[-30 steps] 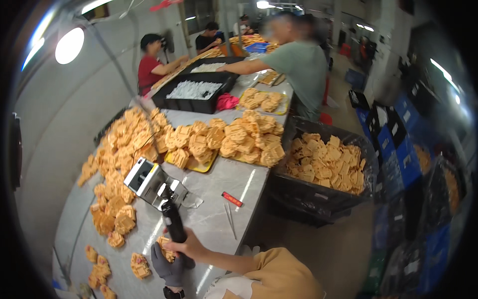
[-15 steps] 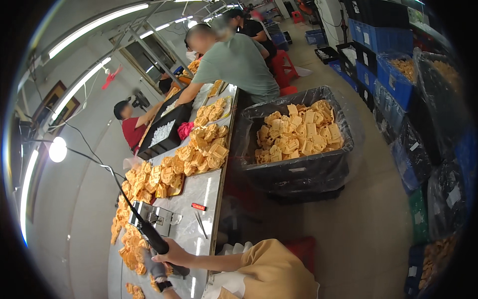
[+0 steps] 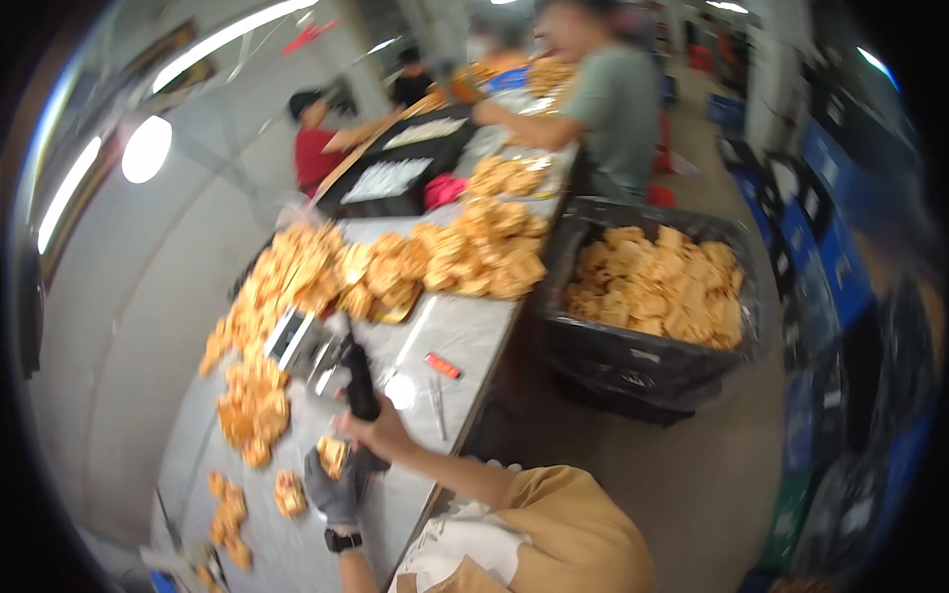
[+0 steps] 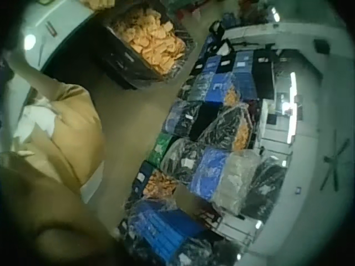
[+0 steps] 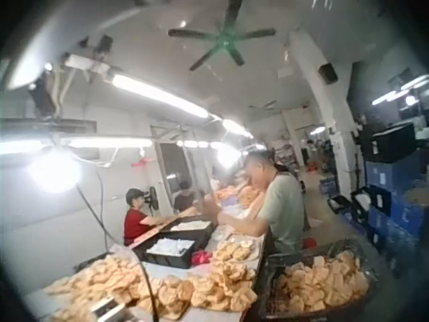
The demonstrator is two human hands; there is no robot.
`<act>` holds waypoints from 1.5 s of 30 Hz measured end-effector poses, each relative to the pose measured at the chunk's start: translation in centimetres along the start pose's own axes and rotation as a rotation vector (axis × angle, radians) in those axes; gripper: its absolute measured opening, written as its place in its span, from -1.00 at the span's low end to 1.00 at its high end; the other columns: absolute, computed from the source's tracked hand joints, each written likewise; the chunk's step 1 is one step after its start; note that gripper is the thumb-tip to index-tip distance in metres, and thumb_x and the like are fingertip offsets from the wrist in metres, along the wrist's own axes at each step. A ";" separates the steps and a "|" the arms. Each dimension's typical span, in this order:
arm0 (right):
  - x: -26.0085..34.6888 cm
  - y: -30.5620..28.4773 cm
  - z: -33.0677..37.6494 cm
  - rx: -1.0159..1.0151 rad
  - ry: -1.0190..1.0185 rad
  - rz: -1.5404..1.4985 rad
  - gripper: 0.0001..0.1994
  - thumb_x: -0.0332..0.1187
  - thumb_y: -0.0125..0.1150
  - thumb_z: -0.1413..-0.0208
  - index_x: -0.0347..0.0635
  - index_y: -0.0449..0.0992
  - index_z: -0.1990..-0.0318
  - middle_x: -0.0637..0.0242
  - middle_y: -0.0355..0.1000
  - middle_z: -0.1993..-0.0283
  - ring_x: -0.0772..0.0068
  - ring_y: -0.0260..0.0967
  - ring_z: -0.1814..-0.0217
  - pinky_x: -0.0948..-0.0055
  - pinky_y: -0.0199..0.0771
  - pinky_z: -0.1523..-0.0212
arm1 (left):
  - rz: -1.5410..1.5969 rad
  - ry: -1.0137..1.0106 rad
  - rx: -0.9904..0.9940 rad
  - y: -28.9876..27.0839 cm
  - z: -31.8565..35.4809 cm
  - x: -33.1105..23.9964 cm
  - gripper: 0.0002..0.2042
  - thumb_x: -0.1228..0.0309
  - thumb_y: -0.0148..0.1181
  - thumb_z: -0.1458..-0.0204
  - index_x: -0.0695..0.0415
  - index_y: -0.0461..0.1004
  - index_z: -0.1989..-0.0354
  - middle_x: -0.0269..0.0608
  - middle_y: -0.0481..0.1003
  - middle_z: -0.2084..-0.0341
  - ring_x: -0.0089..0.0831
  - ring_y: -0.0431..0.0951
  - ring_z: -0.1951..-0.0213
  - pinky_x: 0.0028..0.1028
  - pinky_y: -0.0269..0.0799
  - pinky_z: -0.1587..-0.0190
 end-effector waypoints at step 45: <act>-6.4 5.4 -22.1 0.096 -0.311 0.671 -0.64 -0.70 0.05 0.19 -0.40 0.19 0.15 0.35 0.30 0.65 0.57 0.23 0.69 0.59 0.31 0.55 | 0.403 -0.316 0.242 2.4 -0.1 9.0 -0.13 0.05 0.43 0.46 0.19 0.21 -0.09 0.14 0.24 -0.04 0.00 0.22 -0.13 0.03 -0.12 -0.24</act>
Point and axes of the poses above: each hand's wrist, its own z-axis away from the middle knuckle, its own y-axis out of the palm, x = y × z, the point moved 9 cm from there along -z, towards the middle knuckle
